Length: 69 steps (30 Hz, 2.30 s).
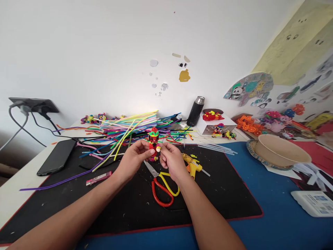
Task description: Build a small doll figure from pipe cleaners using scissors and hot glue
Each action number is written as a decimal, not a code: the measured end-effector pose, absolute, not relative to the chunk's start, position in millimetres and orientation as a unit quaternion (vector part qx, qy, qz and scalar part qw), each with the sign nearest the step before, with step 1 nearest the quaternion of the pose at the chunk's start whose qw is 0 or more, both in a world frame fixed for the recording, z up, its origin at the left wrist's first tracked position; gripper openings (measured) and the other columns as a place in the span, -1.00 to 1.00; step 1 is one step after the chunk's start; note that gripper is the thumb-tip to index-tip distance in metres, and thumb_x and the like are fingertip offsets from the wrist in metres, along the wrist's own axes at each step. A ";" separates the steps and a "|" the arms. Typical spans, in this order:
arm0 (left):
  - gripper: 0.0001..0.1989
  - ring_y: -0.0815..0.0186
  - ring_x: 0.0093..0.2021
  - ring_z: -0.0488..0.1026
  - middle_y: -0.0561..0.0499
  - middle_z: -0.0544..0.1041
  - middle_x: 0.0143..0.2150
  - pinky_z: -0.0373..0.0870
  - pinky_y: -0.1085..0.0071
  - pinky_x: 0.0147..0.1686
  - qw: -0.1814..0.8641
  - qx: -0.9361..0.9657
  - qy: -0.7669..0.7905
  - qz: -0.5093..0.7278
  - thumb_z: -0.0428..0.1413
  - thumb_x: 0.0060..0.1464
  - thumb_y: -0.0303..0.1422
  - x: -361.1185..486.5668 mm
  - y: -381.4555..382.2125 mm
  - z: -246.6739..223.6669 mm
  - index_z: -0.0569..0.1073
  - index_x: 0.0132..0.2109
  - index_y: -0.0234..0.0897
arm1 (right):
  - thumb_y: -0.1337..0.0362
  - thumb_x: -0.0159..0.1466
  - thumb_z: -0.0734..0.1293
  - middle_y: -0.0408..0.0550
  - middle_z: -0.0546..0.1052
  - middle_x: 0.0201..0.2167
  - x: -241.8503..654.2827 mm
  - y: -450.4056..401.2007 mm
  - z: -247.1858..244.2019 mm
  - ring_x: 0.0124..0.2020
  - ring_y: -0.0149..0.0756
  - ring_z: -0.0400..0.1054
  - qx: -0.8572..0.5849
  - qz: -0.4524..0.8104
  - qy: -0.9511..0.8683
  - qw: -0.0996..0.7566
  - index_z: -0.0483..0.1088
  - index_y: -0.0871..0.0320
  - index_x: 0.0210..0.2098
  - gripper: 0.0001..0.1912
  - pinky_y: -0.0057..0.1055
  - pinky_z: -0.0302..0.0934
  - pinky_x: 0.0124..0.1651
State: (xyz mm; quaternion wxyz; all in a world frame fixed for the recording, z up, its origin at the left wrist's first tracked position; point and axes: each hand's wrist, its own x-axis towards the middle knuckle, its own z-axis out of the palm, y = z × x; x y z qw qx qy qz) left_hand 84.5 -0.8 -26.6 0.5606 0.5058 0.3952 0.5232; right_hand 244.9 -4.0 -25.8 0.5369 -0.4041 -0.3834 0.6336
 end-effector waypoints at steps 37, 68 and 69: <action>-0.59 0.36 -0.45 0.47 0.10 0.55 -0.39 0.38 0.44 -0.45 0.580 0.485 0.388 0.527 0.51 -0.11 -0.16 86.7 3.2 -28.2 0.52 -0.24 -0.24 | 0.00 0.08 0.59 -0.40 0.25 -0.72 247.3 -0.7 -30.6 -0.77 -0.54 0.06 -0.399 0.634 -0.363 0.554 0.44 0.12 -0.30 -0.58 -0.57 -0.25 -0.70; -0.57 0.40 -0.47 0.43 0.12 0.54 -0.45 0.34 0.47 -0.47 0.583 0.483 0.385 0.529 0.55 -0.16 -0.16 86.2 4.3 -29.4 0.54 -0.28 -0.26 | 0.01 0.06 0.61 -0.43 0.20 -0.75 246.8 -0.8 -30.6 -0.79 -0.56 0.02 -0.384 0.633 -0.363 0.566 0.43 0.12 -0.35 -0.58 -0.57 -0.25 -0.72; -0.57 0.40 -0.48 0.42 0.12 0.54 -0.45 0.34 0.47 -0.47 0.583 0.483 0.385 0.528 0.55 -0.17 -0.16 86.3 4.4 -28.9 0.54 -0.29 -0.27 | 0.01 0.06 0.61 -0.43 0.19 -0.75 246.8 -0.9 -30.5 -0.78 -0.56 0.02 -0.383 0.634 -0.361 0.567 0.43 0.12 -0.35 -0.58 -0.57 -0.24 -0.72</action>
